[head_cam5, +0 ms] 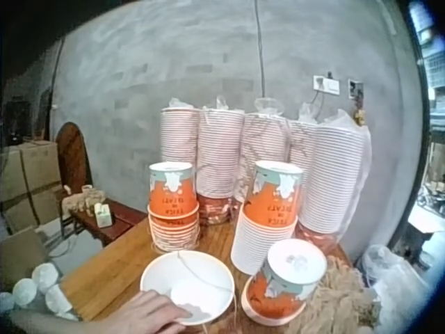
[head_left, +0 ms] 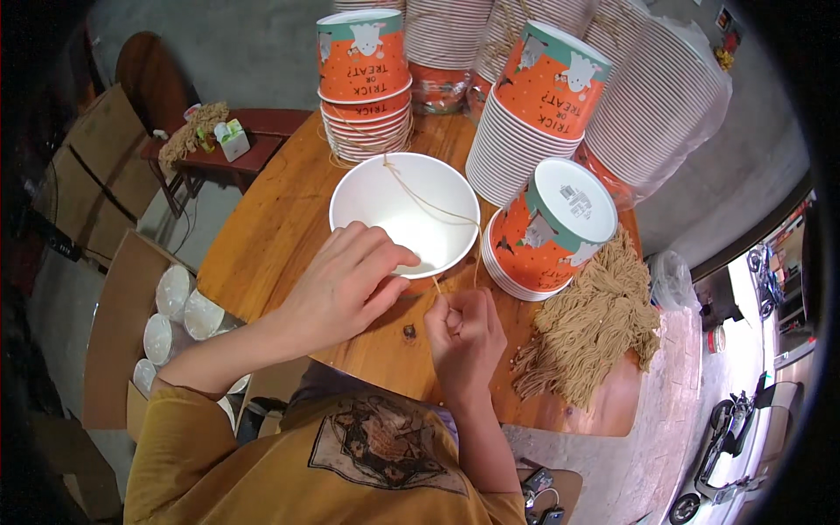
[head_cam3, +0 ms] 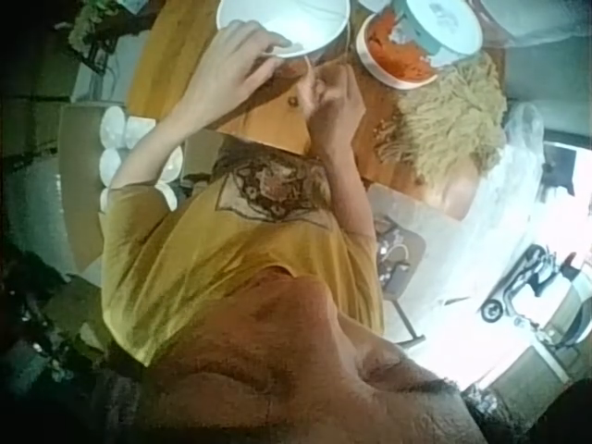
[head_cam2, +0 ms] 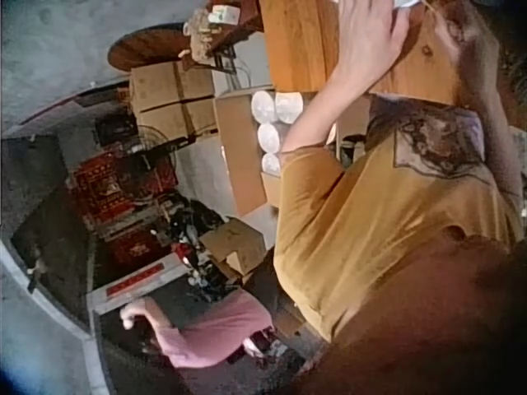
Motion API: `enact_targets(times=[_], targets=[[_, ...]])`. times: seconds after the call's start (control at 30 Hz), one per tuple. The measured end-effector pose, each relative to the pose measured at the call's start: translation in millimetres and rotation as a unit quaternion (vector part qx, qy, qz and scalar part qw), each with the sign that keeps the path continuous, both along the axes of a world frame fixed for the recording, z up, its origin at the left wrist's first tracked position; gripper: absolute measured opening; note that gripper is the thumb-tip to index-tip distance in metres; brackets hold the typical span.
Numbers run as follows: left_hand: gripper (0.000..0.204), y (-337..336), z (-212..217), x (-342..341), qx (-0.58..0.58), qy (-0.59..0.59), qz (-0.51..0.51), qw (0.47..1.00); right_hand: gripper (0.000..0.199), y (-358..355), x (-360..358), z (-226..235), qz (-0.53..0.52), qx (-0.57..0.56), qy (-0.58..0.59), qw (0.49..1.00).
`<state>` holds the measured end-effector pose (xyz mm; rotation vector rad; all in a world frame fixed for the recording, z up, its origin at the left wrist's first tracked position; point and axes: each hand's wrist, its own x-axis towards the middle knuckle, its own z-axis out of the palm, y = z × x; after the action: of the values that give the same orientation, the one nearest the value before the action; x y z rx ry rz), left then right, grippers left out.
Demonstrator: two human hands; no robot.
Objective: Attaching elastic strings to paper trick-or-treat buckets using a threading needle.
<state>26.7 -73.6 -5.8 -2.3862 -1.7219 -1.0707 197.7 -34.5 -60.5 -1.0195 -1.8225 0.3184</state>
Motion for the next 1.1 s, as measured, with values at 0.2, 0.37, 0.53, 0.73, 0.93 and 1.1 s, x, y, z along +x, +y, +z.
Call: enact_targets(times=[0.2,0.37,0.53,0.73,0.93,1.1], targets=[[0.021,2.6,0.1,-0.8,0.003,-0.004,-0.007,1.000,0.016,4.6,-3.1,-0.6,0.007,-0.003,-0.008,1.000],[0.021,15.5,4.4,-5.7,-0.028,-0.048,-0.029,0.998,0.015,9.9,-6.7,-3.5,0.015,-0.004,-0.001,1.000],[0.022,48.2,19.2,-18.6,-0.257,-0.078,-0.111,0.957,0.015,11.3,-9.8,-2.6,0.019,-0.001,-0.015,1.000],[0.016,67.9,22.9,-21.0,-0.417,-0.063,-0.156,0.893,0.016,10.5,-6.9,3.3,0.029,-0.035,-0.017,0.999],[0.008,53.5,12.5,-15.4,-0.064,0.020,-0.119,0.991,0.017,15.7,0.8,13.9,0.046,-0.089,0.069,0.993],[0.009,49.3,10.3,-10.9,0.013,0.005,-0.162,0.987,0.013,25.5,-2.4,24.0,0.108,-0.214,0.115,0.964]])
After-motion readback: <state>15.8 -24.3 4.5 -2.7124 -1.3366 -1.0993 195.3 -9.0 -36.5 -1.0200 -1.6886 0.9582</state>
